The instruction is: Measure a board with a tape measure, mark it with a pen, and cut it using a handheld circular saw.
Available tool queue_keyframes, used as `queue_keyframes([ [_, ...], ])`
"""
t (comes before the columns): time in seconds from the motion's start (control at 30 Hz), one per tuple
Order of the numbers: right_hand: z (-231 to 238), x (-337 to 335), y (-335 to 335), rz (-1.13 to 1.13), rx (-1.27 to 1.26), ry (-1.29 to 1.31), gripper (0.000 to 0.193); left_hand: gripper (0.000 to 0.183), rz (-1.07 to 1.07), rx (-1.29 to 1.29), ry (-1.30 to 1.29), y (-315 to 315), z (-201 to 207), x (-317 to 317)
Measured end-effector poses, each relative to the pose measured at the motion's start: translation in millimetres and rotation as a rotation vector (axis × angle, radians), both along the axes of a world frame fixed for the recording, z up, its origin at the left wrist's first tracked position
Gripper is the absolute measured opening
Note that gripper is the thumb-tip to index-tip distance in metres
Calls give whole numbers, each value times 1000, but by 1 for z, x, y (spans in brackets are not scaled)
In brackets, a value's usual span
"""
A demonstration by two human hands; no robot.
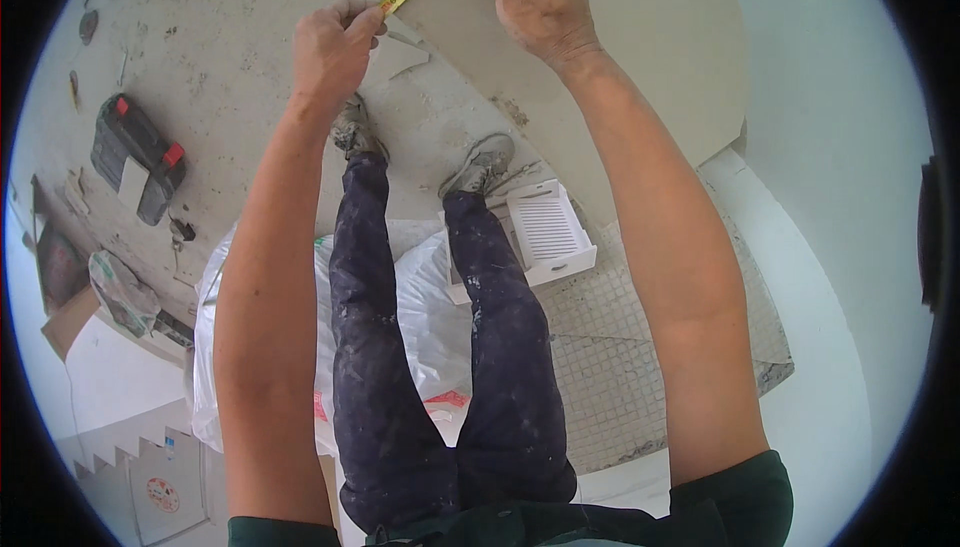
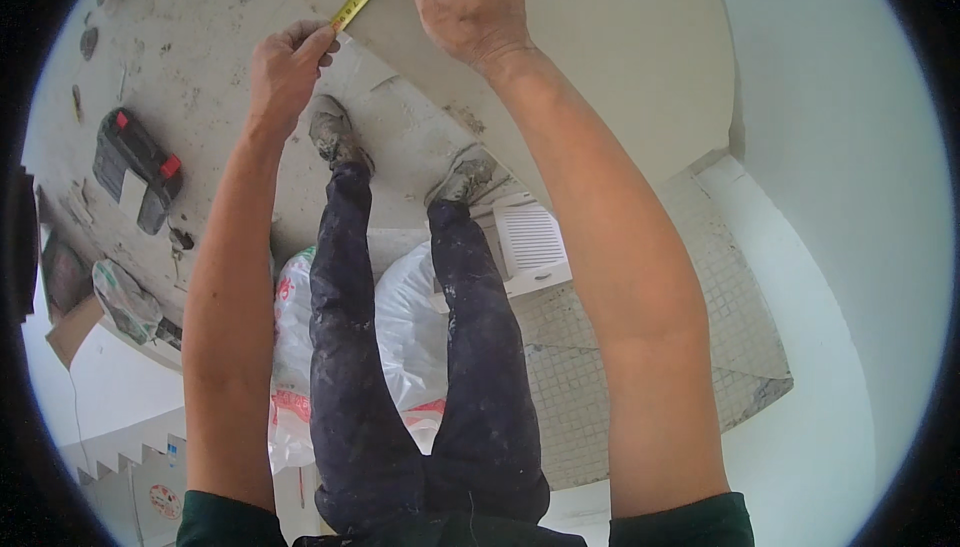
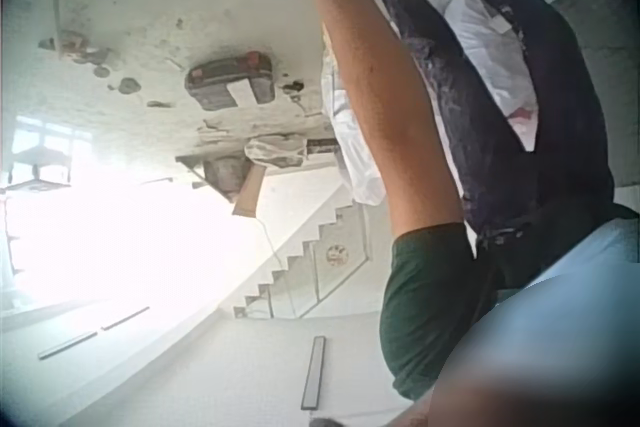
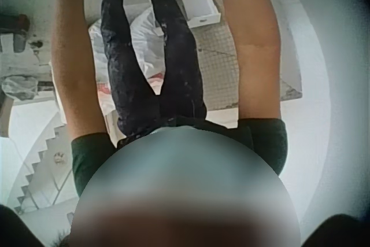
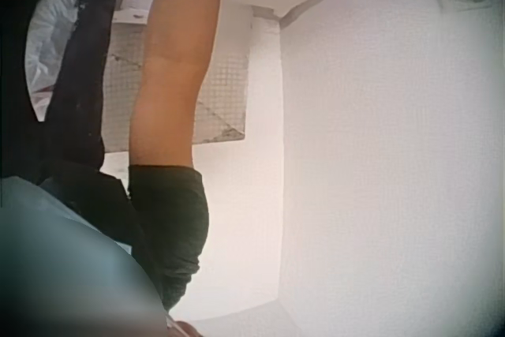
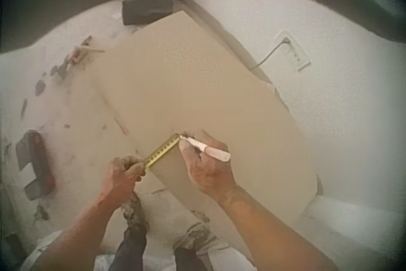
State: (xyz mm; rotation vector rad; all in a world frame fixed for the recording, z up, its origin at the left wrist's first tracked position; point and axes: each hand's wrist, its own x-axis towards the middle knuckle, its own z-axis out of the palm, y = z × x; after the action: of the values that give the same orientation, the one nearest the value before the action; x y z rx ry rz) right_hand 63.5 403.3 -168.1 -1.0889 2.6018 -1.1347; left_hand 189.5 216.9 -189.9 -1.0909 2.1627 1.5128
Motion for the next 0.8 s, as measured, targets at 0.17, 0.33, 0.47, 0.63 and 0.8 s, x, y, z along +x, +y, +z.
queue_keyframes([
  [0.17, 0, 1, 11, 85, -62, 127, 17, 27, -43, -12, 2, 10, 0, 1],
  [0.33, 3, 15, 34, 66, 50, 356, 23, 28, -29, 23, -3, 29, -2, 12],
  [0.47, 4, 35, 49, -233, -143, -323, 23, 27, -7, 48, 10, 49, -5, 24],
  [0.63, 9, 44, 73, -254, -58, -418, 25, 28, -60, 31, -8, 73, -2, 34],
  [0.8, 13, 60, 100, -306, -51, -489, 24, 28, -65, 39, -50, 103, 1, 47],
])
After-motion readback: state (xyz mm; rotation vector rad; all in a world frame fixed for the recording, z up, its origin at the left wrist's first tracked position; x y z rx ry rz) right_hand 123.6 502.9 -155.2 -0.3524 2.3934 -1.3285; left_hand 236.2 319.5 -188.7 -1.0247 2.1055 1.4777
